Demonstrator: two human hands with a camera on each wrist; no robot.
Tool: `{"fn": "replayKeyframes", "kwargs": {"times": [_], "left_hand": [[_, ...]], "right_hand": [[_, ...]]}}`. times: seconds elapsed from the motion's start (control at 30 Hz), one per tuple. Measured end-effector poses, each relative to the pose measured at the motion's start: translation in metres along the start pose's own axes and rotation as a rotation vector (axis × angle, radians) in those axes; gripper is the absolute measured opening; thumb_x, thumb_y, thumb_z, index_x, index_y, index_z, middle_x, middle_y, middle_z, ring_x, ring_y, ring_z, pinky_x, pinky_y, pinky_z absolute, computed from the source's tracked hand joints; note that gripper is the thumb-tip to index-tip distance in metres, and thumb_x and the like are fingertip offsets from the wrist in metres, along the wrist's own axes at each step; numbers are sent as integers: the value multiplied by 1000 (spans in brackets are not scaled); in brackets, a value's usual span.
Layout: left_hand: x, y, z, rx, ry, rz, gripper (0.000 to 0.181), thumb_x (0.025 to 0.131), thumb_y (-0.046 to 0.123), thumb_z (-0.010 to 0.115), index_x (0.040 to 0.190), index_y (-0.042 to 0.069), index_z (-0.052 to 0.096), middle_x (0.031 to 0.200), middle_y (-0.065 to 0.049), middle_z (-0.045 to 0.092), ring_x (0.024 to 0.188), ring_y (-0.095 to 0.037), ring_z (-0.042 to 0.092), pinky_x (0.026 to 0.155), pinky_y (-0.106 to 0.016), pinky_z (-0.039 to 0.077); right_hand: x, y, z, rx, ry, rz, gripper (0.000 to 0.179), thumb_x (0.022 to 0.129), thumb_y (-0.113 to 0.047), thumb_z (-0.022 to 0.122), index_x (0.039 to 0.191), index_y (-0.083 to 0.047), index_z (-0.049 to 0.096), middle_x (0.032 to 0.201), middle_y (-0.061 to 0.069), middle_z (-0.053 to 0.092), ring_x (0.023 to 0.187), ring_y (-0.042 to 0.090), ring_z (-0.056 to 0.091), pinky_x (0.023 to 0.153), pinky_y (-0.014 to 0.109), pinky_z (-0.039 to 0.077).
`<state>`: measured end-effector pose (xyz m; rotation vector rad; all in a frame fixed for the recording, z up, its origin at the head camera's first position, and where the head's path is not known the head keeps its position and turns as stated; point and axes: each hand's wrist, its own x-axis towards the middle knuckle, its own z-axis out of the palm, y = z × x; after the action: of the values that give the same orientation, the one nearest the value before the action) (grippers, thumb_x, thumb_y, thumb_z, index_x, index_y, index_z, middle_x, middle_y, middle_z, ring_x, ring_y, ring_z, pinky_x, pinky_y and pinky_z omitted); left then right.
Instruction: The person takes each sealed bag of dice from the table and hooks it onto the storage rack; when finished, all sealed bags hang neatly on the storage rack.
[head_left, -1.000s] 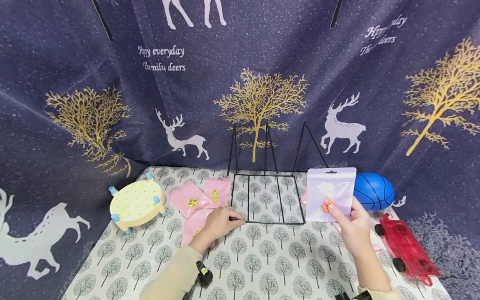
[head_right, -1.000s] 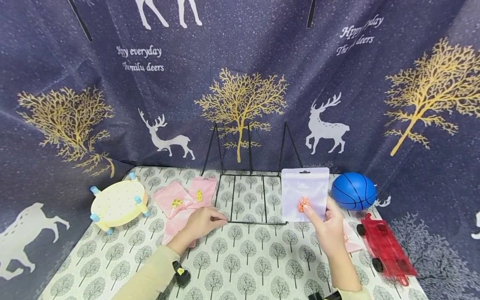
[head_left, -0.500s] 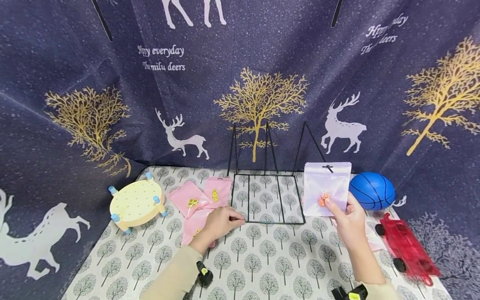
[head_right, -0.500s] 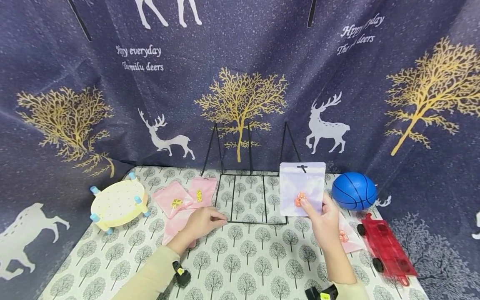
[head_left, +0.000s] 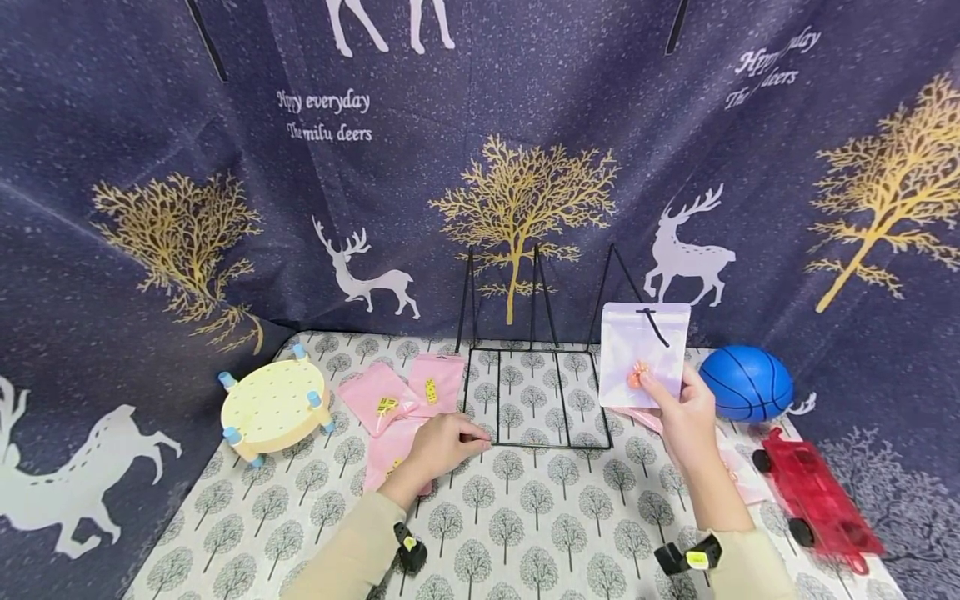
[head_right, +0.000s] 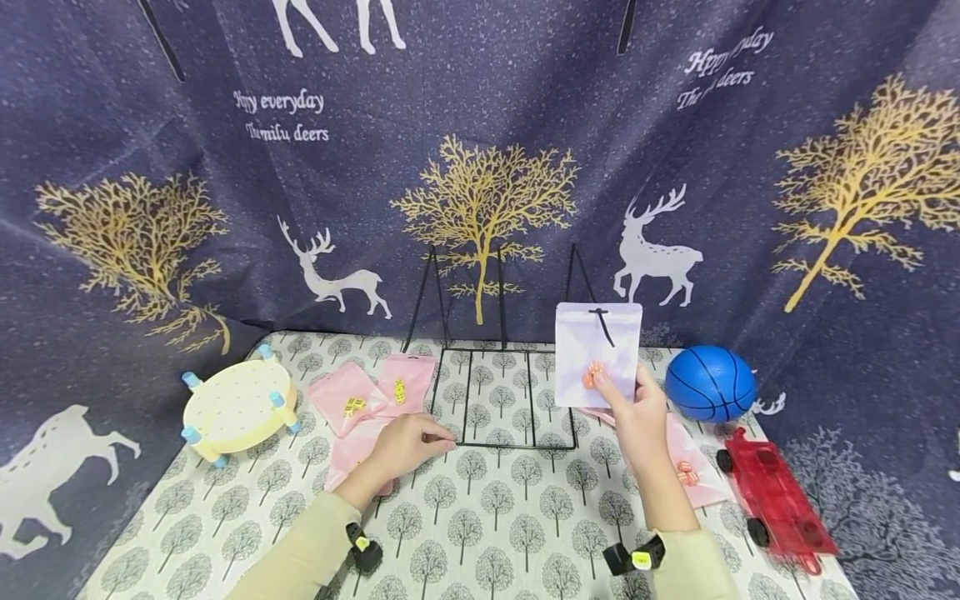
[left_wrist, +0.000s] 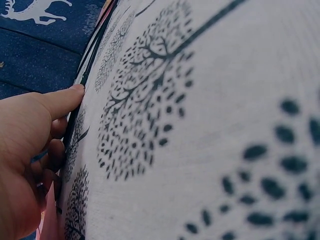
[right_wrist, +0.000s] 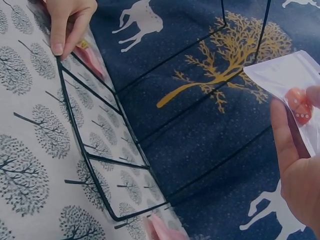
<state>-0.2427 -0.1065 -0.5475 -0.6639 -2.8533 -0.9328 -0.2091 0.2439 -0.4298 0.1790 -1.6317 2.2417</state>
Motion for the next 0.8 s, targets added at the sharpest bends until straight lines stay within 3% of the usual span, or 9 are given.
{"fn": "replayKeyframes", "kwargs": {"times": [0.17, 0.53, 0.8], "left_hand": [[0, 0, 0, 2, 6, 2, 9, 91, 38, 81, 98, 33, 84, 101, 14, 74, 86, -6, 66, 72, -30, 53], [0, 0, 0, 3, 3, -1, 9, 91, 39, 81, 98, 34, 84, 100, 15, 73, 84, -4, 65, 72, -28, 52], [0, 0, -1, 1, 2, -1, 9, 91, 38, 81, 98, 34, 84, 97, 15, 72, 80, -2, 62, 69, -27, 51]], "right_hand": [[15, 5, 2, -14, 27, 23, 28, 98, 8, 65, 124, 1, 61, 103, 6, 73, 87, 16, 75, 69, 36, 62], [53, 17, 4, 47, 65, 99, 25, 97, 1, 70, 119, -5, 59, 102, 5, 73, 86, 15, 75, 71, 34, 62], [74, 22, 11, -15, 113, 134, 29, 94, -7, 77, 118, -4, 60, 104, 7, 69, 84, 14, 72, 66, 30, 62]]}}
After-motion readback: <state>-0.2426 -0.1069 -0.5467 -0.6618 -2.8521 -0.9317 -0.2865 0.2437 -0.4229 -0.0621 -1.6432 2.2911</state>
